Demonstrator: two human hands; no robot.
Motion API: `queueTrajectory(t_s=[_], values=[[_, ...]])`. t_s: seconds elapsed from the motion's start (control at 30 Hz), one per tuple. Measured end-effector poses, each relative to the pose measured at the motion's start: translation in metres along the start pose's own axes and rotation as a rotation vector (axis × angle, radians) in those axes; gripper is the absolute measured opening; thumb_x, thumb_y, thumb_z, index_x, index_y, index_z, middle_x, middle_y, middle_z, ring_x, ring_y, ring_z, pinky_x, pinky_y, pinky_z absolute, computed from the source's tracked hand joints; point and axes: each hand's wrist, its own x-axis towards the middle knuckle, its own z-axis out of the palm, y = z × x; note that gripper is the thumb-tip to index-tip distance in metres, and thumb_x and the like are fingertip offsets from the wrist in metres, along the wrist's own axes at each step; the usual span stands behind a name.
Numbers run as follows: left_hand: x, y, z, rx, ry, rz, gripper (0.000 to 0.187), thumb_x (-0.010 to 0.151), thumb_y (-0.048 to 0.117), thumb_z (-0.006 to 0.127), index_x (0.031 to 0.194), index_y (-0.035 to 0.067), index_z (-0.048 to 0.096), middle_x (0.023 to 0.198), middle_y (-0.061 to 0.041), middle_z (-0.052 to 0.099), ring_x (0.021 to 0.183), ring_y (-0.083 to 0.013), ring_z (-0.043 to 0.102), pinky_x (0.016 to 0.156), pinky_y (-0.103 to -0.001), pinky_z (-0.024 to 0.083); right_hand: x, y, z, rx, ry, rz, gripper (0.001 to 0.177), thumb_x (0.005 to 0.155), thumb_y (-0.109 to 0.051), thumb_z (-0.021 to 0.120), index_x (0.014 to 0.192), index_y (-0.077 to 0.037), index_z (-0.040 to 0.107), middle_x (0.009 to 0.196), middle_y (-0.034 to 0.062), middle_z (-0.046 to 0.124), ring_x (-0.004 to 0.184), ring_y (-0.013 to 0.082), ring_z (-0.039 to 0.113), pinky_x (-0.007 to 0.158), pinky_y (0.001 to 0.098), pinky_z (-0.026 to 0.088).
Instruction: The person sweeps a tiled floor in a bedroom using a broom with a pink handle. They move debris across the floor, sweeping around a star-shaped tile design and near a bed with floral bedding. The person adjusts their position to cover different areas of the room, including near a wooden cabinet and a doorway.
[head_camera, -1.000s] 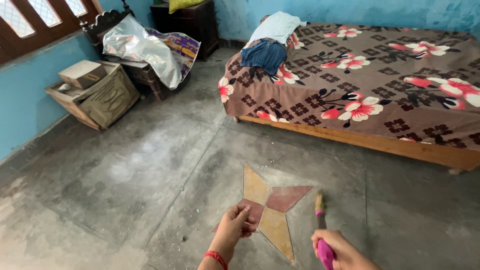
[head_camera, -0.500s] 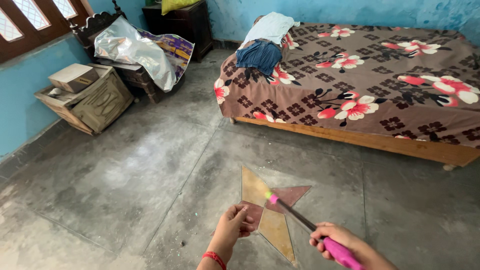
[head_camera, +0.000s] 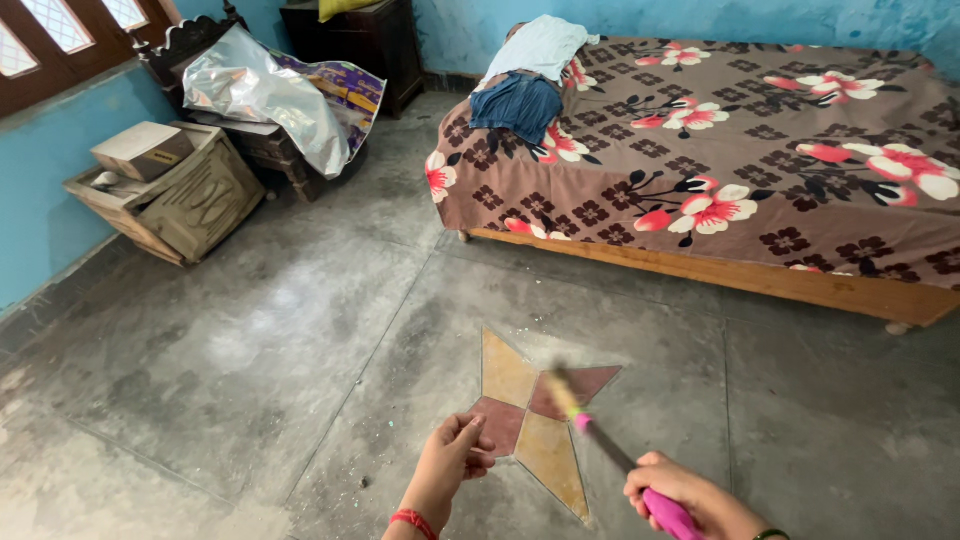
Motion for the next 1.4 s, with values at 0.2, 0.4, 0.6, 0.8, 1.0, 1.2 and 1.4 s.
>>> queueTrajectory(t_s=[0.2,0.4,0.6,0.8,1.0,1.2,1.4], values=[[0.01,0.014,0.023,0.014,-0.008,-0.039,0.03,0.098,0.033,0.059,0.116,0.009,0.064,0.086,-0.002,0.065,0.072,-0.0128,0.064,0.07,-0.029,0.053,0.039,0.012,-0.011,0.288,0.025,0.233,0.058,0.082,-0.003,0.069,0.137,-0.006,0.049,0.078,0.0148,0.067,0.055,0.0199,0.058,0.042,0.0355,0.044],[0.013,0.014,0.042,0.0,-0.043,-0.003,0.031,0.099,0.033,0.059,0.115,0.007,0.065,0.085,-0.002,0.064,0.07,-0.0124,0.061,0.069,-0.029,0.053,0.063,0.015,-0.02,0.404,0.183,0.12,0.031,0.084,-0.002,0.069,0.11,0.002,0.053,0.078,0.0158,0.065,0.055,0.0187,0.059,0.041,0.0338,0.047],[0.023,0.011,0.048,0.029,0.039,-0.008,0.032,0.098,0.034,0.06,0.117,0.009,0.066,0.087,-0.002,0.067,0.072,-0.0123,0.065,0.071,-0.029,0.054,0.072,0.021,-0.058,0.46,0.181,0.077,0.015,0.083,-0.006,0.067,0.078,0.004,0.058,0.066,0.0144,0.061,0.051,0.0223,0.056,0.041,0.0334,0.049],[0.031,0.015,0.071,-0.033,0.065,-0.023,0.031,0.099,0.034,0.06,0.117,0.009,0.065,0.087,-0.002,0.066,0.071,-0.0132,0.065,0.069,-0.029,0.053,0.044,-0.004,-0.06,0.248,0.068,0.132,0.018,0.084,-0.012,0.07,0.084,0.004,0.061,0.067,0.0132,0.063,0.054,0.0215,0.06,0.046,0.0326,0.05],[0.045,0.016,0.097,-0.081,0.087,-0.015,0.032,0.099,0.031,0.06,0.12,0.007,0.065,0.084,-0.002,0.065,0.068,-0.013,0.061,0.067,-0.03,0.054,0.059,-0.027,-0.091,-0.075,-0.058,0.238,0.055,0.081,-0.004,0.068,0.133,-0.008,0.048,0.076,0.0131,0.065,0.06,0.0212,0.062,0.049,0.0368,0.048],[0.056,0.023,0.103,-0.067,0.17,0.046,0.032,0.099,0.031,0.06,0.119,0.008,0.066,0.085,-0.002,0.067,0.072,-0.0121,0.062,0.068,-0.03,0.054,0.095,-0.015,-0.154,-1.243,-0.207,-0.022,0.083,0.087,-0.013,0.064,0.159,-0.025,0.025,0.1,0.0116,0.07,0.09,0.0282,0.07,0.077,0.0416,0.056],[0.046,0.031,0.12,-0.064,0.257,0.078,0.033,0.099,0.032,0.06,0.118,0.005,0.066,0.088,-0.003,0.068,0.073,-0.0121,0.062,0.07,-0.029,0.053,0.076,-0.11,-0.159,-1.673,-0.177,-0.169,0.041,0.091,-0.035,0.068,0.127,-0.018,0.061,0.115,0.0068,0.071,0.111,0.0301,0.067,0.092,0.0478,0.053]])
